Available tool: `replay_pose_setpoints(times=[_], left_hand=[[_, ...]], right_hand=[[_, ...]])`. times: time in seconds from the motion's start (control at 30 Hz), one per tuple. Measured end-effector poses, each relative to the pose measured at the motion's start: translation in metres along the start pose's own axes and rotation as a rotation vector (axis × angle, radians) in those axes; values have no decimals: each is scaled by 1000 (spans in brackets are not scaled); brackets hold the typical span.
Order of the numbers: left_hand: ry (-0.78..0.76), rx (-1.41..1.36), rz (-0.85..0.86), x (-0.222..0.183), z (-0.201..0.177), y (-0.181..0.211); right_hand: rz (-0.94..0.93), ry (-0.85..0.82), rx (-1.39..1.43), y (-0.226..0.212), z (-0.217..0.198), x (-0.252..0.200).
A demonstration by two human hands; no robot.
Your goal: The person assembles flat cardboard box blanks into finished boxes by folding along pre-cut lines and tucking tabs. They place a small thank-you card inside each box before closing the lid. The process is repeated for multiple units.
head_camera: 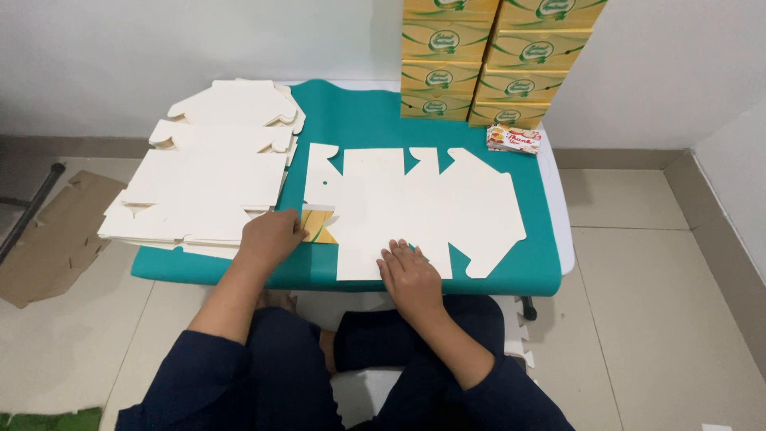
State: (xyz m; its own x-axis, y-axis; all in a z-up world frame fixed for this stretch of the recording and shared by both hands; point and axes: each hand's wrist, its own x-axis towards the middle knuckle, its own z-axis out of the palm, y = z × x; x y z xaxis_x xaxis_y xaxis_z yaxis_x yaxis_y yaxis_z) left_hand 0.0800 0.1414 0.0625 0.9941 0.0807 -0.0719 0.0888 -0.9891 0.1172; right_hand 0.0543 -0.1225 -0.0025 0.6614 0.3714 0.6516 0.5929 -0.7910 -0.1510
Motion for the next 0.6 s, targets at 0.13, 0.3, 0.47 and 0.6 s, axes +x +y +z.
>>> replay_pose_setpoints(times=[0.13,0.3,0.47,0.6], left_hand=[[-52,-37,27,-2,-12,2],[-222,-20,-143,24,5,-7],[-43,5,22,18,-2,-3],[0,36,47,21,0,0]], right_hand=[[-9,21,2,2,3,-3],[-119,183,13,5,14,-5],[-14,-27,5,4,10,-7],[-20,-8,-17,1,6,-6]])
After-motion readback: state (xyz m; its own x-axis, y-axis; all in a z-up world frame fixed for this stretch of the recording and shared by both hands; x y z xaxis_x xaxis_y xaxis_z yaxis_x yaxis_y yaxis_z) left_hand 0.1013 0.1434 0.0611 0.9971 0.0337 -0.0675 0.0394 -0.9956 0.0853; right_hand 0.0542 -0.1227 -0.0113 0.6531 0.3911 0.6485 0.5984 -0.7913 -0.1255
